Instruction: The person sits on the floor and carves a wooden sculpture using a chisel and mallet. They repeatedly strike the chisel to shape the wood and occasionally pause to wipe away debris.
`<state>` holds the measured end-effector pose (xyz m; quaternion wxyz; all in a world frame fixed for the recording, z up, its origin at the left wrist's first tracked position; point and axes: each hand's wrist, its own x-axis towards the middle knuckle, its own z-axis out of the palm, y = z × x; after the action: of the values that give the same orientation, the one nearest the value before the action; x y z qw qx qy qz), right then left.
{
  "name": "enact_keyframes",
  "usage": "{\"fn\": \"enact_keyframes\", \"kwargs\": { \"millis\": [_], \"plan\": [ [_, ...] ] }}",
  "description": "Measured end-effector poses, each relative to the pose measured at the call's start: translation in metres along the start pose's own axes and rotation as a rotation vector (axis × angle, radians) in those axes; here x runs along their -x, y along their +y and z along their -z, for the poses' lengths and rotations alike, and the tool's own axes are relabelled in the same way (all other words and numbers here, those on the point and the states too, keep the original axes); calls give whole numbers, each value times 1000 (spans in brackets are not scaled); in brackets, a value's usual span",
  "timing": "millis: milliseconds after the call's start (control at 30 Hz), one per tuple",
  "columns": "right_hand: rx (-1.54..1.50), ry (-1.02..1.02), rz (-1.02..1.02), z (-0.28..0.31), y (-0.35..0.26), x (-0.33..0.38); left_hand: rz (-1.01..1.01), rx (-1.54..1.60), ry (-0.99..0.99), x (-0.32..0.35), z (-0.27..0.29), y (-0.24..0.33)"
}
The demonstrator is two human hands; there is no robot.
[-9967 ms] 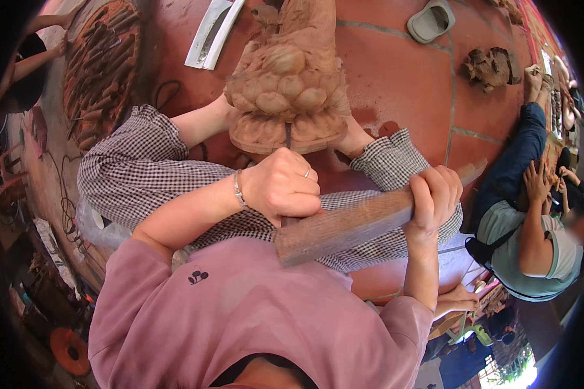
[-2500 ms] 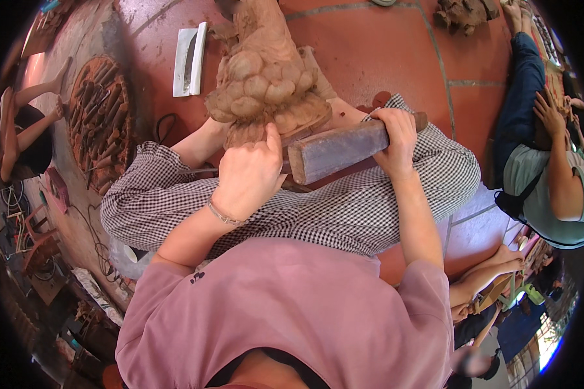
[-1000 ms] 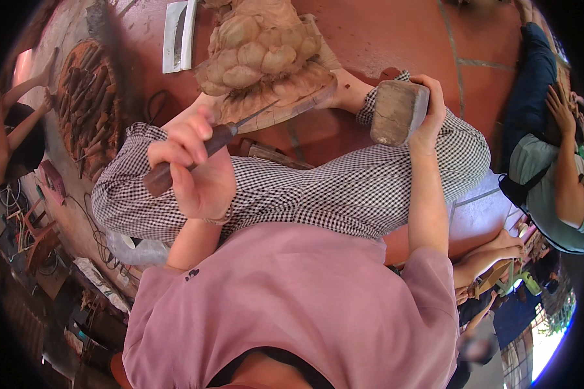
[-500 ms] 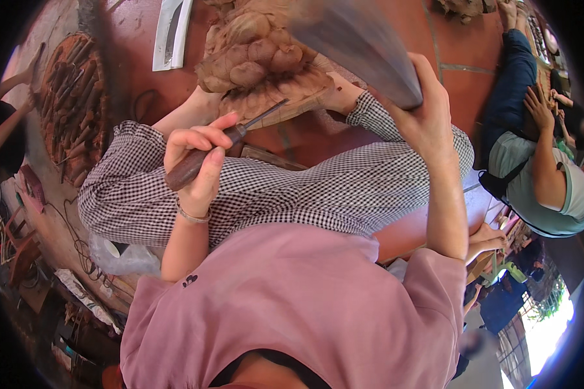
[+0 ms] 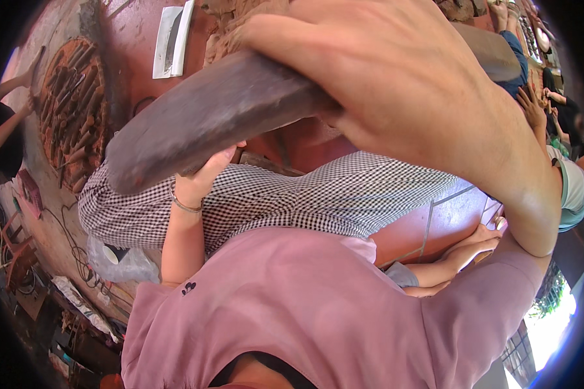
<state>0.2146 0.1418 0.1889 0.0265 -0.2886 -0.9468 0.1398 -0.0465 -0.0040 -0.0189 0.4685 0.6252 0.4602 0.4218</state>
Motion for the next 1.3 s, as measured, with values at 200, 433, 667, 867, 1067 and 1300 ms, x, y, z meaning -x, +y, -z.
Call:
{"fn": "enact_keyframes", "kwargs": {
  "millis": [200,433,667,867,1067,1300],
  "plan": [
    [126,110,74,0,-13,-10,-10,217,23,3,0,-7],
    [272,120,139,4,-18,-12,-44,393,0,-6,-8,-4],
    [395,107,154,6,-24,-3,-104,540,-52,-21,-21,-9],
    [540,77,185,10,-37,3,-191,649,-72,-31,-38,-16],
    [480,10,149,11,-45,8,-182,653,-59,-30,-36,-3],
    [480,-82,171,6,-58,25,-114,504,17,-27,-33,18]
  ]
}}
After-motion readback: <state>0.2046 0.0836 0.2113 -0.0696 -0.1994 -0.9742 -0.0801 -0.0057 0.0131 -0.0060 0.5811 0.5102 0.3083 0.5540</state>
